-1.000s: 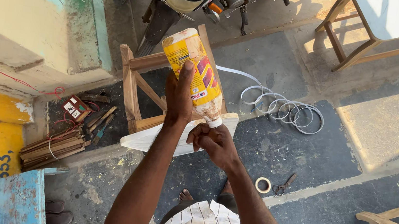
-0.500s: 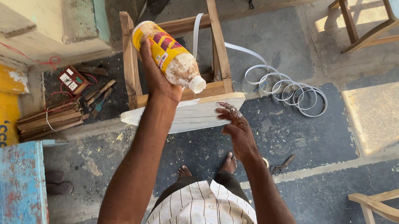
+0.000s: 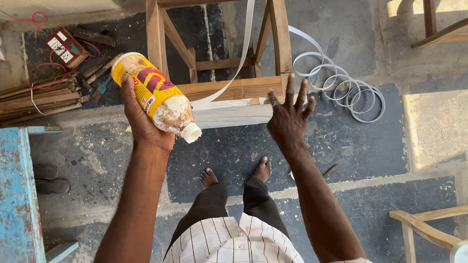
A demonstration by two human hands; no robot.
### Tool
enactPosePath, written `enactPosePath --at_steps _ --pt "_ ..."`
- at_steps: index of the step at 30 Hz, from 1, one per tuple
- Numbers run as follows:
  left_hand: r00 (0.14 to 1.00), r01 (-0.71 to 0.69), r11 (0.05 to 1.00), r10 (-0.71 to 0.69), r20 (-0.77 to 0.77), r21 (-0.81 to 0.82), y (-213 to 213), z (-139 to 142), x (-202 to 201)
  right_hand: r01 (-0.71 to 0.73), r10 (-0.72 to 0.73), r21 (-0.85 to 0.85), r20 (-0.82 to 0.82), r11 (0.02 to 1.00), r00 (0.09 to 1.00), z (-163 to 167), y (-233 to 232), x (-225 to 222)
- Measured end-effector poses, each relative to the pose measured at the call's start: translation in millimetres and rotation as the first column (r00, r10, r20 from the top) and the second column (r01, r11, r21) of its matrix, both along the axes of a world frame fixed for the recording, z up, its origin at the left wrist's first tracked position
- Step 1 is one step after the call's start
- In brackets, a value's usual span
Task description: The person holds an upside-down wooden chair frame and applies adhesive from a plastic bottle along the edge of the seat, then presses a white edge band strip onto the glued edge. They wipe adhesive off their hands with a green cloth and later handle a roll of tape near the frame.
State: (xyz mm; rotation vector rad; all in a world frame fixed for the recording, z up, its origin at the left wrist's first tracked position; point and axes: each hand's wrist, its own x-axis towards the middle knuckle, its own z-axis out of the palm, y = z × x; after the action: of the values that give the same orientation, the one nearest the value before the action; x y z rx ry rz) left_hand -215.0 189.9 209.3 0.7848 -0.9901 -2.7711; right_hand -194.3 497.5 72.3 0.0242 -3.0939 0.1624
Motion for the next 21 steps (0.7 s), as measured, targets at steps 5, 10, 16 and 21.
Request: enactPosePath --at_steps 5,10,16,21 --pt "1.000 -0.016 1.000 0.017 0.012 -0.025 -12 -8 15 0.395 -0.211 -0.430 0.415 0.812 0.885 -15 9 6" --pt "0.999 -0.009 1.000 0.010 0.048 -0.027 -15 -8 21 0.085 0.014 -0.521 0.184 0.849 0.983 -39 -51 46" --pt "0.997 0.058 0.998 -0.056 0.059 -0.033 -30 -1 9 0.185 -0.128 -0.802 0.136 0.567 0.982 -47 -37 42" --pt "0.991 0.127 0.991 -0.126 0.047 -0.034 -40 3 -5 -0.025 -0.004 -0.731 -0.039 0.682 0.999 -46 -47 37"
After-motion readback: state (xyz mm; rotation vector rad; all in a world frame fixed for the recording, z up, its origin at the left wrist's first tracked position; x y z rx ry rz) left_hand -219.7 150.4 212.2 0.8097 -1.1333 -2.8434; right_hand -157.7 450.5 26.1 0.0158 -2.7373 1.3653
